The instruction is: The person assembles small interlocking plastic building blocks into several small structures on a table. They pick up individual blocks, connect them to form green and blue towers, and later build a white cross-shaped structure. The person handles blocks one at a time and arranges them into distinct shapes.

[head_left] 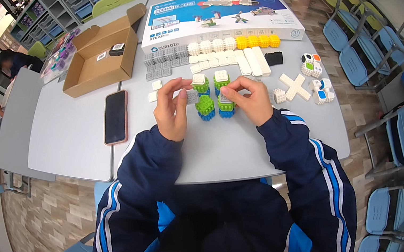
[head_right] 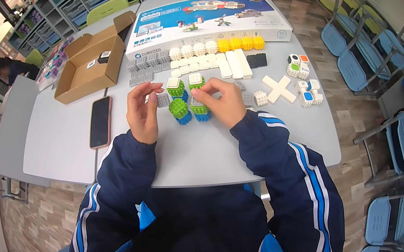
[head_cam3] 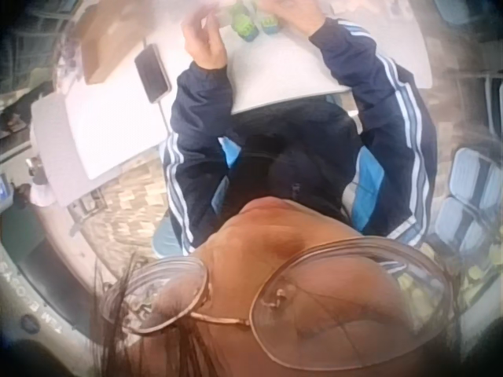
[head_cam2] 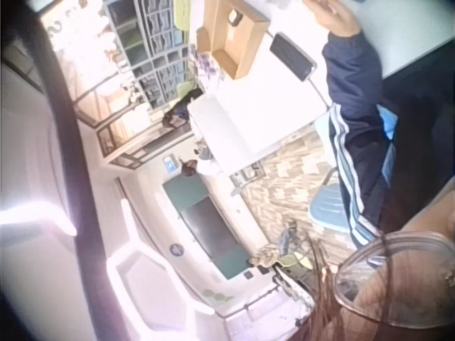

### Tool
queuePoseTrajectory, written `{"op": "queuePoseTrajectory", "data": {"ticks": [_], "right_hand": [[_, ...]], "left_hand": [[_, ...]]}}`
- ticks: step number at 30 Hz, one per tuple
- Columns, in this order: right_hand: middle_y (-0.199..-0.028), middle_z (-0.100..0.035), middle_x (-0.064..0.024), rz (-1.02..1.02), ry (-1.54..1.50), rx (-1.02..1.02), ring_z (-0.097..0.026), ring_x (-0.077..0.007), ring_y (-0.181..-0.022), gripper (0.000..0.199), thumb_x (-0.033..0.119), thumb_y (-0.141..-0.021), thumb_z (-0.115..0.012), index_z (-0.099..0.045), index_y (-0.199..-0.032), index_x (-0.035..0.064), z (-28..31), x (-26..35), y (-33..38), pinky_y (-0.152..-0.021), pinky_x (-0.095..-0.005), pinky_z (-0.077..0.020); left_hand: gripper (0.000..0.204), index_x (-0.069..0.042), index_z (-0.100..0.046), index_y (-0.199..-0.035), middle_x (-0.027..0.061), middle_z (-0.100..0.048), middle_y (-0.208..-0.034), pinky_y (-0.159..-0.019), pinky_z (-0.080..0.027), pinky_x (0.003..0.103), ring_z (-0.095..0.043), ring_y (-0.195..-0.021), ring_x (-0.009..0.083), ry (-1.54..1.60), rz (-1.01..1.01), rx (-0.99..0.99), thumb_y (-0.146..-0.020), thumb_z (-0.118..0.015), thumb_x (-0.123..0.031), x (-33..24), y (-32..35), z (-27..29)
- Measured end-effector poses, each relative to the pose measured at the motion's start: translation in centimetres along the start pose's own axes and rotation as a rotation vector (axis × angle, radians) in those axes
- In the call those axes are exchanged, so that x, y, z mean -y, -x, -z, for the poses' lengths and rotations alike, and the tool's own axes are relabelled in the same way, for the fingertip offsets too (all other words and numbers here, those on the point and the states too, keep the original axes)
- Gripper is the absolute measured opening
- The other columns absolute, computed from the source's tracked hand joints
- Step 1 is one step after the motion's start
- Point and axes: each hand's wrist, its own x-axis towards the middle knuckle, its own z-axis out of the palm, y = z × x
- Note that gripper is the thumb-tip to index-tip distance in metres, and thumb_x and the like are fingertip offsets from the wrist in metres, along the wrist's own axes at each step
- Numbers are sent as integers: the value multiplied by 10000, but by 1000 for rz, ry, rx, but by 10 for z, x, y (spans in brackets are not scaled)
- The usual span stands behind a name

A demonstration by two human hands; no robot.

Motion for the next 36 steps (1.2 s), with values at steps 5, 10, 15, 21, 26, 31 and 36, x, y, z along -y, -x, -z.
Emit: {"op": "queuePoseTrajectory", "data": {"ticks": [5, 10, 15, 21, 26, 31, 36], "right_hand": [[-787, -646, 8, 32, 38, 17, -559, -27, -696, 172, 181, -896, -691, -669, -876, 11, 1, 1, 1, -526, -189, -423], [-771, -639, 9, 29, 58, 27, -541, -19, -648, 179, 191, -897, -689, -665, -877, 14, 0, 6, 2, -507, -183, -409], [-765, -635, 14, 23, 59, 36, -522, -13, -616, 175, 191, -898, -686, -659, -878, 19, -1, 9, 4, -499, -183, -402], [-739, -663, -38, -1, 43, 33, -584, -63, -657, 215, 220, -883, -697, -659, -861, 9, 1, 15, 4, -582, -233, -454], [-736, -680, -63, -9, 46, 39, -625, -99, -680, 228, 227, -879, -699, -658, -852, 5, 1, 18, 4, -630, -261, -486], [-739, -676, -63, 7, 38, 38, -630, -109, -679, 230, 227, -881, -696, -649, -851, 4, 0, 18, 4, -628, -266, -487], [-749, -667, -35, 33, 51, 41, -601, -68, -656, 220, 226, -893, -688, -649, -862, 11, 1, 14, 4, -564, -233, -467]], "left_hand": [[268, 46, -465, -1236, 160, -637, -1065, -840, -515, 295, -644, -978, 203, -74, -46, 22, -968, -479, 44, 6, 3, -2], [179, 43, -553, -1127, 145, -659, -992, -787, -526, 286, -663, -925, 191, -133, -10, -10, -956, -502, 50, 8, 6, -9], [141, 23, -604, -1035, 125, -668, -949, -769, -511, 280, -658, -860, 180, -198, -119, 23, -931, -521, 70, 7, 1, -16], [140, 35, -590, -1061, 120, -649, -986, -799, -476, 259, -621, -901, 162, -132, 47, 62, -965, -490, 21, 13, 1, -12], [142, 10, -624, -989, 132, -654, -894, -738, -495, 291, -652, -798, 234, -234, -71, 27, -908, -521, 67, 9, -3, -16], [223, 22, -643, -974, 146, -629, -945, -741, -494, 306, -629, -854, 272, -340, -202, 98, -822, -526, 135, 0, -7, -13], [261, 12, -664, -941, 132, -612, -979, -762, -482, 314, -591, -882, 267, -341, -171, 148, -773, -528, 159, 1, -3, -13]]}}
